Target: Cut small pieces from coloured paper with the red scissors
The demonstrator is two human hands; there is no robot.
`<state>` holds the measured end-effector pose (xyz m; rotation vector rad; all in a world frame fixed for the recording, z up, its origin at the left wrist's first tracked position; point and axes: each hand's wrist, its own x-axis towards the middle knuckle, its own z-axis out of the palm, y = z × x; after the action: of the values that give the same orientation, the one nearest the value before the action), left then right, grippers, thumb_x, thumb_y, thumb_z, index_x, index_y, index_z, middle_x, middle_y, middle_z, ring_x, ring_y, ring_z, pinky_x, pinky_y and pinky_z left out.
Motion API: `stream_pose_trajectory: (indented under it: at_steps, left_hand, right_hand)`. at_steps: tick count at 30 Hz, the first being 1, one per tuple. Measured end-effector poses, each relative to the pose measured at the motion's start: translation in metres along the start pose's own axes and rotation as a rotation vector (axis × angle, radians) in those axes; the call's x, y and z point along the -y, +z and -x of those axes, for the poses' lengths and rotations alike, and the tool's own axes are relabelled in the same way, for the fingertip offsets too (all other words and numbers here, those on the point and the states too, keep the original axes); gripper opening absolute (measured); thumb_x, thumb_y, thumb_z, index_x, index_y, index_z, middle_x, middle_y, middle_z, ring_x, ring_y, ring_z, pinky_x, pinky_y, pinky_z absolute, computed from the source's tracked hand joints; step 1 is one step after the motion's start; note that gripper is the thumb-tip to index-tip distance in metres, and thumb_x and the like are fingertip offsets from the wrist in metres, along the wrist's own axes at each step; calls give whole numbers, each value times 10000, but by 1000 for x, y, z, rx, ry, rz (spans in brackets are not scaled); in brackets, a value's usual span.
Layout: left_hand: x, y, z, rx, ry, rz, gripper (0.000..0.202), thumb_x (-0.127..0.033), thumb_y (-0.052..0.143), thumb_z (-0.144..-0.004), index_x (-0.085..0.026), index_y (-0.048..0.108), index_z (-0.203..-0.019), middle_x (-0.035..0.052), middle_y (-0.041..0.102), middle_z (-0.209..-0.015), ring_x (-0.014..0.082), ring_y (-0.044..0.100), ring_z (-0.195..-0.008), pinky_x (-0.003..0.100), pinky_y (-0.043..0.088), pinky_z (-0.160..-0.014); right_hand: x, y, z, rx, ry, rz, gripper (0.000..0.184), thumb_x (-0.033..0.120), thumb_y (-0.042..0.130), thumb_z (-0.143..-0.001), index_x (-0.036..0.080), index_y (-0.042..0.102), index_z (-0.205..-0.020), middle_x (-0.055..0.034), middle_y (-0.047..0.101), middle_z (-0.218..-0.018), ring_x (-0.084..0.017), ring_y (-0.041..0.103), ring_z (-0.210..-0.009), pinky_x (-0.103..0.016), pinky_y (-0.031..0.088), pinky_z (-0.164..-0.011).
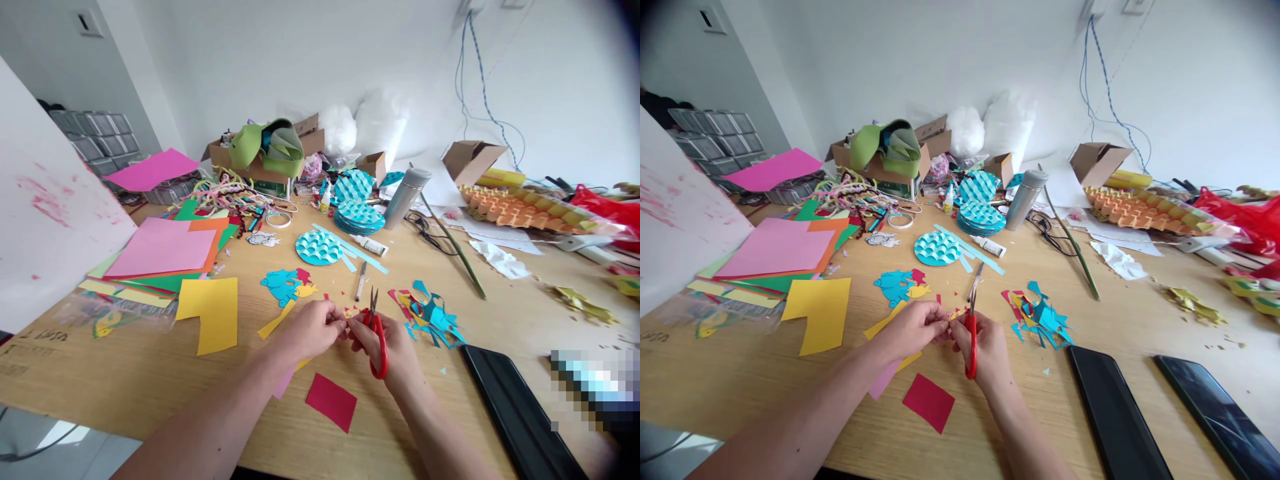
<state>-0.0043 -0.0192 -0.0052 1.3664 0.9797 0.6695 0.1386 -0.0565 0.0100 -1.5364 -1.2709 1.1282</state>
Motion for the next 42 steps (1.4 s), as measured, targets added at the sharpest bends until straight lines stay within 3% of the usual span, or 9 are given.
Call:
stream_pose_trajectory:
  at_steps: [7, 16, 22, 30, 37, 42]
  left_hand:
    - [-8, 2, 1, 25, -94, 261, 196, -319, 648, -720, -136, 585, -692, 20, 614, -623, 106, 556, -546, 260, 435, -576]
    - [-9, 6, 3, -25, -67, 314, 211, -316, 697, -674, -129, 598, -684, 25, 618, -623, 107, 560, -554, 258, 435, -580]
    - [-10, 4, 2, -88, -40, 379, 186, -282, 685, -673, -143, 561, -681, 26, 634, -627, 110, 572, -549, 266, 448, -596]
    - [-18, -9, -1, -186, 6, 363, 93, -200, 626, -682, -147, 552, -660, 10, 615, -589, 103, 568, -529, 247, 472, -576]
    - [-19, -13, 1, -130, 39, 303, 98, -213, 640, -688, -146, 570, -669, 30, 650, -664, 121, 608, -607, 264, 494, -640]
    - [-22, -12, 2, -108, 39, 263, 104, -195, 651, -671, -146, 568, -633, 0, 601, -609, 104, 578, -578, 225, 465, -592]
  right_hand:
    - [10, 1, 5, -34, -4, -37, 261, 381, 605, -760, 153, 576, -637, -16, 574, -546, -127, 526, -495, -219, 385, -469]
    - [9, 1, 5, -40, -11, -40, 289, 434, 609, -762, 158, 589, -679, -20, 583, -560, -134, 524, -493, -224, 375, -452]
    - [9, 0, 4, -59, -15, -27, 444, 580, 579, -767, 151, 581, -652, -42, 604, -558, -132, 533, -482, -224, 376, -442]
    - [6, 6, 8, 210, 95, 43, 537, 661, 507, -775, 145, 546, -631, 0, 538, -488, -109, 493, -417, -210, 360, -408]
    - [2, 6, 7, 291, 79, 91, 515, 616, 530, -789, 148, 532, -573, 1, 542, -473, -90, 470, -379, -197, 343, -385]
    - [2, 7, 8, 296, 103, 76, 507, 621, 548, -766, 149, 546, -581, 16, 527, -452, -84, 455, -359, -194, 349, -375]
